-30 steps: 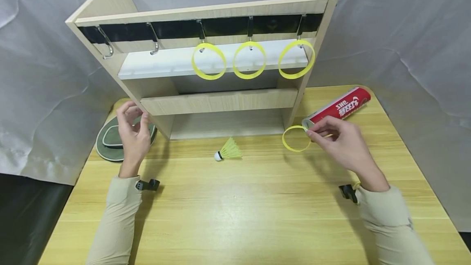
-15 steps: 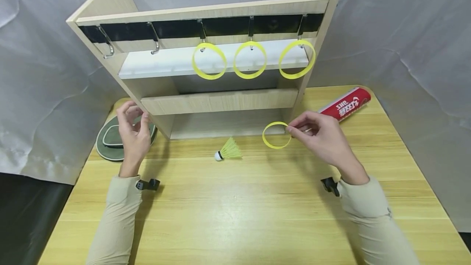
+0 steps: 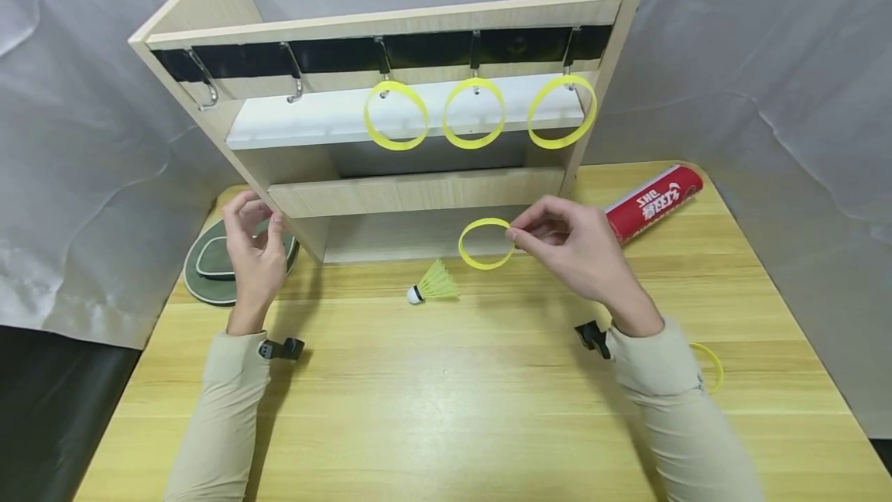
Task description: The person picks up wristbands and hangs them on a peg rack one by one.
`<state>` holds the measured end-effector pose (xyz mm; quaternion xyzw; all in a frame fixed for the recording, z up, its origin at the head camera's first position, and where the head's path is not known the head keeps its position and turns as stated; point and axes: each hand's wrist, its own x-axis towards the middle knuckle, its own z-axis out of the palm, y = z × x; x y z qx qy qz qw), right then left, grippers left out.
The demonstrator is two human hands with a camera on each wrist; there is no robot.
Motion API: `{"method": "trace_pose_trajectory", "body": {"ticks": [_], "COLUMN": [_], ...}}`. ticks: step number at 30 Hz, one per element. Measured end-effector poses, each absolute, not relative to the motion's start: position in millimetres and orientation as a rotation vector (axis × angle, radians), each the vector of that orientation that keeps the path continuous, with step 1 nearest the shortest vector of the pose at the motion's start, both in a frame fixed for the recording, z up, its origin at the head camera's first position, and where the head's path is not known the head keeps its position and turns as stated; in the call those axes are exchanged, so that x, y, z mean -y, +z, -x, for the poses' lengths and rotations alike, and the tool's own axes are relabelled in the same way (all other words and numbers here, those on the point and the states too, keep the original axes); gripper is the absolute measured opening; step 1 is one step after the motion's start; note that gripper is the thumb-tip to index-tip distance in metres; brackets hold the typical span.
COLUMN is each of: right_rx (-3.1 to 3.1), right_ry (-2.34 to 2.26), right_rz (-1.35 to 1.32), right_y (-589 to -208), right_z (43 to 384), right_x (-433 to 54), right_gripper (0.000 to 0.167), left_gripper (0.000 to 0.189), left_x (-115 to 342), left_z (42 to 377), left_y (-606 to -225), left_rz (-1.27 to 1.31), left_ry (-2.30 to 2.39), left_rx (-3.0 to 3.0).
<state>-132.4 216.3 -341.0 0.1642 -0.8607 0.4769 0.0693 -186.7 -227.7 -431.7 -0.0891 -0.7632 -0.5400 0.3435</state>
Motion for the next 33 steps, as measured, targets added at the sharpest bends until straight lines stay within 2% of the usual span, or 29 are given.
{"method": "trace_pose_trajectory", "body": {"ticks": [33], "right_rx": [2.186], "right_ry": [1.644], "right_rz": [-0.781], "right_y": [-283.4], "right_z": [140.2], "right_x": [-119.9], "right_gripper": [0.011], "left_gripper": [0.037], "left_x": [228.1], "left_z": [187.4], "left_y": [-432.5], "left_rz": [0.227], "left_ry": [-1.402], "left_rx": [1.993]}}
